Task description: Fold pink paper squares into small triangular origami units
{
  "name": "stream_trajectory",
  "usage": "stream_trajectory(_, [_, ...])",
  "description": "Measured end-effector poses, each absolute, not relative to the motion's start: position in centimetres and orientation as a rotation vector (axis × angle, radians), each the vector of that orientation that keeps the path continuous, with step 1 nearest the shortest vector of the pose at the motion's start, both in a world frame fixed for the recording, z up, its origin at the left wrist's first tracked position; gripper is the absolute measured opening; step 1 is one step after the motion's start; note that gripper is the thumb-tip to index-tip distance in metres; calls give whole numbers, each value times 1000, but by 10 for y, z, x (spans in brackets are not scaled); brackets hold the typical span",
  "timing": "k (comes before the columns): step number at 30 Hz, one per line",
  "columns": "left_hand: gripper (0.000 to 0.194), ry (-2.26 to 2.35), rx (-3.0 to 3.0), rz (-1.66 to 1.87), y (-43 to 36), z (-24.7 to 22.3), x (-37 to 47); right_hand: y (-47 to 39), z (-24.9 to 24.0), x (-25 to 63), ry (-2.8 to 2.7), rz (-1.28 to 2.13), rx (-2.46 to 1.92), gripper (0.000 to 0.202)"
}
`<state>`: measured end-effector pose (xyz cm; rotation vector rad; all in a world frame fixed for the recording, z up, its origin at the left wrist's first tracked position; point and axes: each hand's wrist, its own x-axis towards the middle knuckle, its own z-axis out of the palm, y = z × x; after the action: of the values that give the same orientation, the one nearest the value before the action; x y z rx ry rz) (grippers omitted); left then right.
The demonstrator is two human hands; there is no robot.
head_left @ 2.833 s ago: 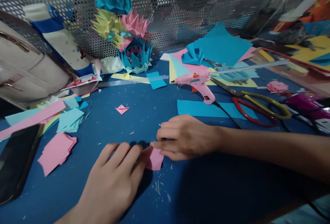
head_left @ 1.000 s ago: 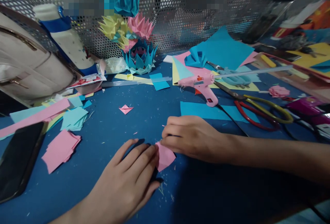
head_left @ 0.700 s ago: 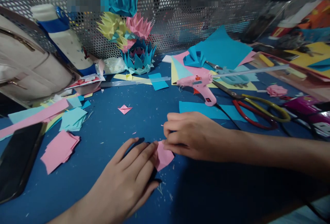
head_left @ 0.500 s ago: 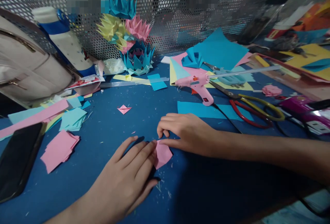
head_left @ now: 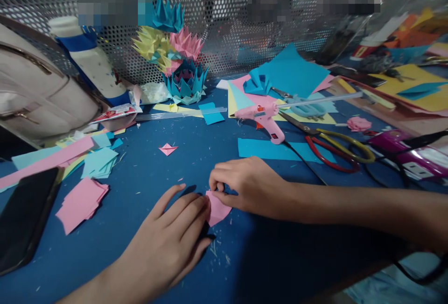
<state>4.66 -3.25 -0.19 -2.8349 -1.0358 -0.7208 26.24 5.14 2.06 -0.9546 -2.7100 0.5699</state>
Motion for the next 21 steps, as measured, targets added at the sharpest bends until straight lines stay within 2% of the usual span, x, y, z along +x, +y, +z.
stream_trajectory(7, [29, -1006, -2815, -650, -32, 2, 45, 37, 22, 262, -2882, -46, -769, 14])
stream_trajectory(9, [29, -1015, -2816, -660, -32, 0, 45, 36, 23, 262, -2911, -133, -696, 17])
stream_trajectory(15, [29, -1052, -2888, -602, -33, -2, 43, 41, 34, 264, -3100, -54, -495, 12])
stream_trajectory(21, [29, -1030, -2925, -546, -30, 3, 40, 46, 47, 274, -3212, 87, -477, 6])
